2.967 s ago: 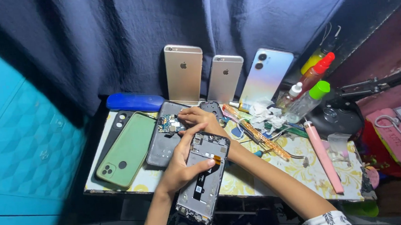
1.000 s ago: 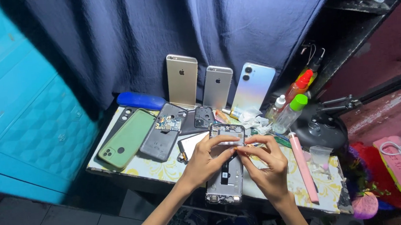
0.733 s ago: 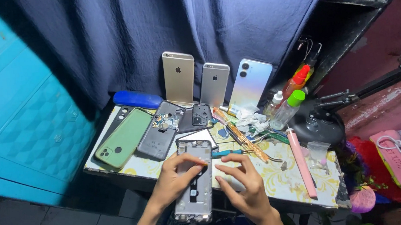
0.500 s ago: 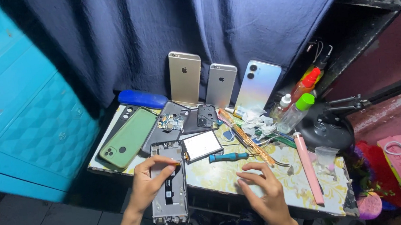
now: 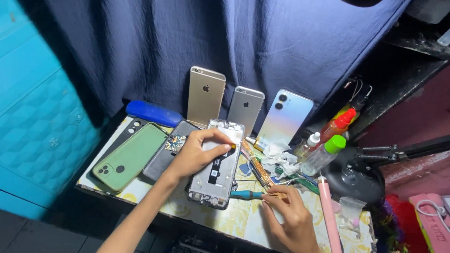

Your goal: A person uses a screwdriver and their hands to remove screws and disconnect internal components of a smartphone.

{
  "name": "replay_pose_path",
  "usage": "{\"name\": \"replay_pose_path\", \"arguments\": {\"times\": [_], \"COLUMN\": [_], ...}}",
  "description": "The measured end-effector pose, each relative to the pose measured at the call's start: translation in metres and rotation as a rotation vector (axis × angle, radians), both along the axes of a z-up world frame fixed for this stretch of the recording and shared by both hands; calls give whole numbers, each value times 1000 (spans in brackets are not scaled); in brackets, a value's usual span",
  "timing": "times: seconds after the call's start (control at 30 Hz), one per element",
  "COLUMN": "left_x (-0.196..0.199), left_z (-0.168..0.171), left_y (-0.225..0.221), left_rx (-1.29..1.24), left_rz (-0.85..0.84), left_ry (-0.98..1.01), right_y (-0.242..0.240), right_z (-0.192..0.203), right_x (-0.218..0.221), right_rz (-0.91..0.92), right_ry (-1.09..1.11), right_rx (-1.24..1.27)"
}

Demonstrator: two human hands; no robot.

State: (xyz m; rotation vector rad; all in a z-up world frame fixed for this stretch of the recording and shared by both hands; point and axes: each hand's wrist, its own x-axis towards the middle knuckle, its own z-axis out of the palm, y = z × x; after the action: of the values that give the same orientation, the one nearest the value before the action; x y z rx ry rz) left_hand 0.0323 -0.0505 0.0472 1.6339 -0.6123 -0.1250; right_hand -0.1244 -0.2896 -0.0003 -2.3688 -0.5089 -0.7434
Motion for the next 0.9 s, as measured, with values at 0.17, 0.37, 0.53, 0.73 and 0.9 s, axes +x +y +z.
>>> {"name": "replay_pose_path", "arguments": {"times": [0.17, 0.37, 0.53, 0.73, 0.9], "left_x": [33, 64, 70, 68, 64], "left_z": [10, 16, 22, -2, -13], "left_y": [-31, -27, -24, -22, -30], "left_rx": [-6, -58, -136, -153, -236], "left_rz": [-129, -174, -103, -70, -91], "left_ry": [-33, -62, -18, 72, 310], "right_y": [-19, -15, -6, 17, 23], "right_z": [2, 20, 46, 41, 7], "right_x": [12, 35, 74, 111, 125], "right_rz": [-100, -210, -275, -214, -165], "right_ry": [86, 306, 391, 454, 373], "right_rx": [-4, -32, -204, -285, -522]}}
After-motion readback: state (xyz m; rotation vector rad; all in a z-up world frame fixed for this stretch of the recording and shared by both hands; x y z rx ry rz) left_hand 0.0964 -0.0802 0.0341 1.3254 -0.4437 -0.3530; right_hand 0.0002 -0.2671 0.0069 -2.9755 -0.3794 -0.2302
